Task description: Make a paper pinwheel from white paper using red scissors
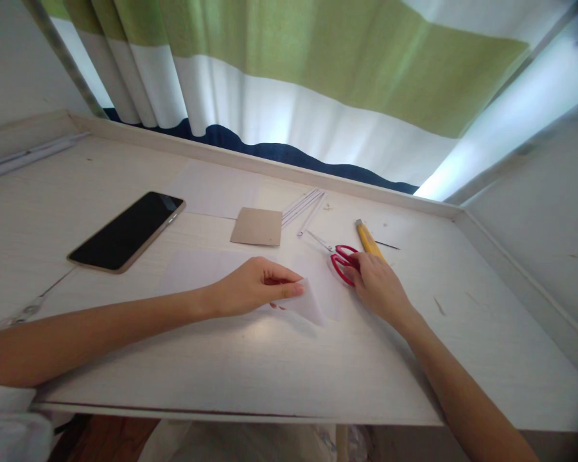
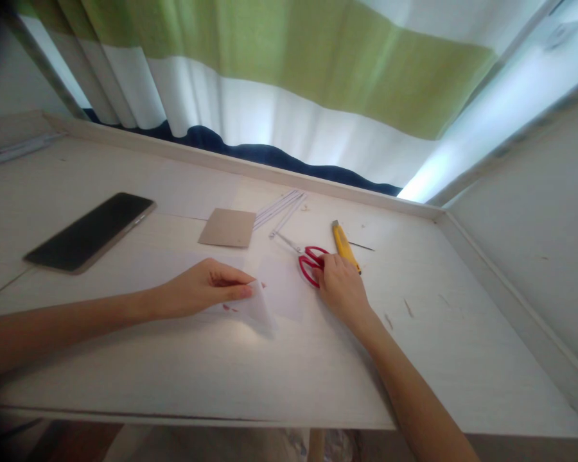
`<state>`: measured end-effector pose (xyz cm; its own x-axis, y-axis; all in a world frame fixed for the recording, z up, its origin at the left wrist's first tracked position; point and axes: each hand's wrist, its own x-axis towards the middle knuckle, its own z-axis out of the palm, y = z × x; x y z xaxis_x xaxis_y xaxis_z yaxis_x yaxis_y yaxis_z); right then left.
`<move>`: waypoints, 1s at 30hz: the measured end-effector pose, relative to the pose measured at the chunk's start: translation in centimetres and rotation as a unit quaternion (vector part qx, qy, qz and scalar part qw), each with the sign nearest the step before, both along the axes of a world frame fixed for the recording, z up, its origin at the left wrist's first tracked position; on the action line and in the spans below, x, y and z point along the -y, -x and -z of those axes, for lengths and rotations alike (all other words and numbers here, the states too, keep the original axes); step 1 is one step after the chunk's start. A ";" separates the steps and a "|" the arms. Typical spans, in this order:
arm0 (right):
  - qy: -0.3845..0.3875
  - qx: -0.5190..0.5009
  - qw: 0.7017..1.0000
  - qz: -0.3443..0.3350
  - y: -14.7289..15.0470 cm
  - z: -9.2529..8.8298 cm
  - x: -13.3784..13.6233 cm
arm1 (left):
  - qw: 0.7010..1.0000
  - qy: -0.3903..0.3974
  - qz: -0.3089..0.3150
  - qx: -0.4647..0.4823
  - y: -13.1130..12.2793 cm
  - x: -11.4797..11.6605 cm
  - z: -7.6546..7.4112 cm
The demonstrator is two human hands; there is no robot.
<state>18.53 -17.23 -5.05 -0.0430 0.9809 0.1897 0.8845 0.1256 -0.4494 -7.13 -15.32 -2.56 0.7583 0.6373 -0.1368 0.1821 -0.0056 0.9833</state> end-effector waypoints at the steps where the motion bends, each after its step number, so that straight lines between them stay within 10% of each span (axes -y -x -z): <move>1: 0.009 -0.027 1.000 0.000 0.1 -0.2 0.1 | 1.000 -0.014 -0.003 -0.008 0.0 -0.1 0.0; 7: 0.129 -0.209 0.966 -0.076 1.6 -2.3 2.1 | 0.993 -0.113 -0.031 -0.014 0.3 -0.4 -0.7; 14: 0.290 -0.413 0.827 -0.245 3.5 -3.4 4.6 | 0.995 -0.096 -0.001 0.008 0.6 -0.5 -1.9; 30: 0.330 -0.482 0.767 -0.265 5.1 -3.0 5.7 | 0.995 -0.043 -0.049 0.070 1.1 -1.2 -2.7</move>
